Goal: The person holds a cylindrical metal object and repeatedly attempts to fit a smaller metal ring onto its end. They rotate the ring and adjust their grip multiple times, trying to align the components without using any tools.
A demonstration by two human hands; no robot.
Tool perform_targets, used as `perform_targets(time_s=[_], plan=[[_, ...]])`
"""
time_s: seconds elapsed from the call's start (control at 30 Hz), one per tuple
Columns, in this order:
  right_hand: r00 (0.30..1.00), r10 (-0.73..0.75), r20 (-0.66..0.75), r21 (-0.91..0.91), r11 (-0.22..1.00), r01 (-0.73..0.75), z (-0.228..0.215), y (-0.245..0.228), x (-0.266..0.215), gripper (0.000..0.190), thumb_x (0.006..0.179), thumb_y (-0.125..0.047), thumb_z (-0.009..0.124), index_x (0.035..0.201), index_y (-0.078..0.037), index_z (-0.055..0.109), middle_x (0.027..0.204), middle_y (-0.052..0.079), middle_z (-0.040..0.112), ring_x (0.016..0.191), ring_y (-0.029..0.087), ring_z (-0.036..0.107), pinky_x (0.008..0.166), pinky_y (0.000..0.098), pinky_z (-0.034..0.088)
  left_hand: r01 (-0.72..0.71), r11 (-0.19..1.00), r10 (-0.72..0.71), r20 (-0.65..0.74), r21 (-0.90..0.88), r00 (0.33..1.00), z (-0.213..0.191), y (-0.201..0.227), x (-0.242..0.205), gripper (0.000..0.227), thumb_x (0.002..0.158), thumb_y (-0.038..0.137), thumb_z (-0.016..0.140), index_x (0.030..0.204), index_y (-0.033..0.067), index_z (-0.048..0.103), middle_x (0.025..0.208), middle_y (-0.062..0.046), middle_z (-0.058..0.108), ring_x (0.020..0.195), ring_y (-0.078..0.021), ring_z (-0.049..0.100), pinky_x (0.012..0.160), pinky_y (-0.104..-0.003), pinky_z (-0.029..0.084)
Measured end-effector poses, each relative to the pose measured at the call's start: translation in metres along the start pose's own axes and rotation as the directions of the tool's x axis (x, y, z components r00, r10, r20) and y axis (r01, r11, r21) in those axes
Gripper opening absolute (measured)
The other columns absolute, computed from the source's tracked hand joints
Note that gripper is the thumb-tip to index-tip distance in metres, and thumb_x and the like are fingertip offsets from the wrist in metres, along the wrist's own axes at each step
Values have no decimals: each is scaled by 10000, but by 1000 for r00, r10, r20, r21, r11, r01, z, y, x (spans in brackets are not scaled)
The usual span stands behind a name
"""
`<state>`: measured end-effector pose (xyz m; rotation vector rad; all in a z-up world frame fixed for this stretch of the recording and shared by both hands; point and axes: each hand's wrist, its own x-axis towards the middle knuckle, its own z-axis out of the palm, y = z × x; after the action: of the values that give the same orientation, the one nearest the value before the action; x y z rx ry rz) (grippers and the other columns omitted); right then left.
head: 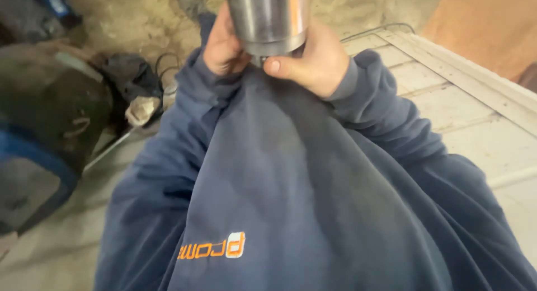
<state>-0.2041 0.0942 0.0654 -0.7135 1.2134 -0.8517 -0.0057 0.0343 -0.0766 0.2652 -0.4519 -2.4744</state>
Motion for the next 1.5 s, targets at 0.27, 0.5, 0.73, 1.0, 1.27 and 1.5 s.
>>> perform_targets(time_s=[0.27, 0.5, 0.73, 1.0, 1.27, 1.5], plan=[[934, -164, 318, 248, 965, 85, -34, 57, 28, 931, 938, -501, 857, 1610, -32, 414, 1515, 49, 561, 1430, 148, 516, 1245, 309, 403, 112, 930, -108, -32, 350, 994, 77, 62, -11, 925, 957, 337, 891, 1626, 106, 295, 1549, -44, 505, 1411, -170, 475, 1224, -318, 370], [997, -70, -20, 18, 997, 71, -10, 43, -5, 550, 879, -247, 892, 1297, -5, 629, 1157, 39, 672, 1075, 120, 591, 975, 294, 474, 151, 795, -119, -92, 587, 989, 50, 60, -4, 833, 975, 161, 893, 1585, 69, 334, 1440, -62, 583, 1300, -171, 571, 1139, -332, 459], [865, -420, -276, -767, 639, 66, 34, -27, -24, 477, 818, -277, 955, 722, -67, 537, 662, 46, 588, 567, 164, 574, 521, 332, 460, 36, 941, -80, 118, 337, 990, -20, 26, 13, 954, 848, 161, 974, 1576, 139, 358, 1483, -21, 589, 1324, -156, 591, 1147, -326, 481], [743, -660, -116, -993, 76, -87, 68, -34, -24, 362, 882, -283, 877, 787, -112, 572, 712, 51, 504, 675, 261, 546, 617, 387, 428, 274, 773, -343, 14, 572, 939, -50, 4, 21, 415, 1038, 191, 751, 1380, 32, 578, 1318, -90, 663, 1234, -202, 654, 1062, -371, 577], [893, -140, -427, -375, 926, -34, 13, 49, -20, 404, 837, -474, 813, 890, -87, 711, 818, 32, 684, 794, 131, 675, 747, 302, 539, 28, 412, -386, 147, 911, 911, -56, 67, 28, 392, 1030, 183, 722, 1346, -9, 593, 1276, -131, 644, 1203, -209, 627, 1029, -359, 538], [959, -237, 158, 334, 926, 174, 0, 71, 31, 698, 947, -408, 765, 1456, 11, 536, 1325, 72, 659, 1228, 161, 592, 1087, 308, 464, 421, 355, -222, -362, 835, 905, -87, 129, -28, 307, 1001, 68, 694, 1293, -5, 633, 1211, -56, 695, 1127, -143, 652, 1004, -299, 528]])
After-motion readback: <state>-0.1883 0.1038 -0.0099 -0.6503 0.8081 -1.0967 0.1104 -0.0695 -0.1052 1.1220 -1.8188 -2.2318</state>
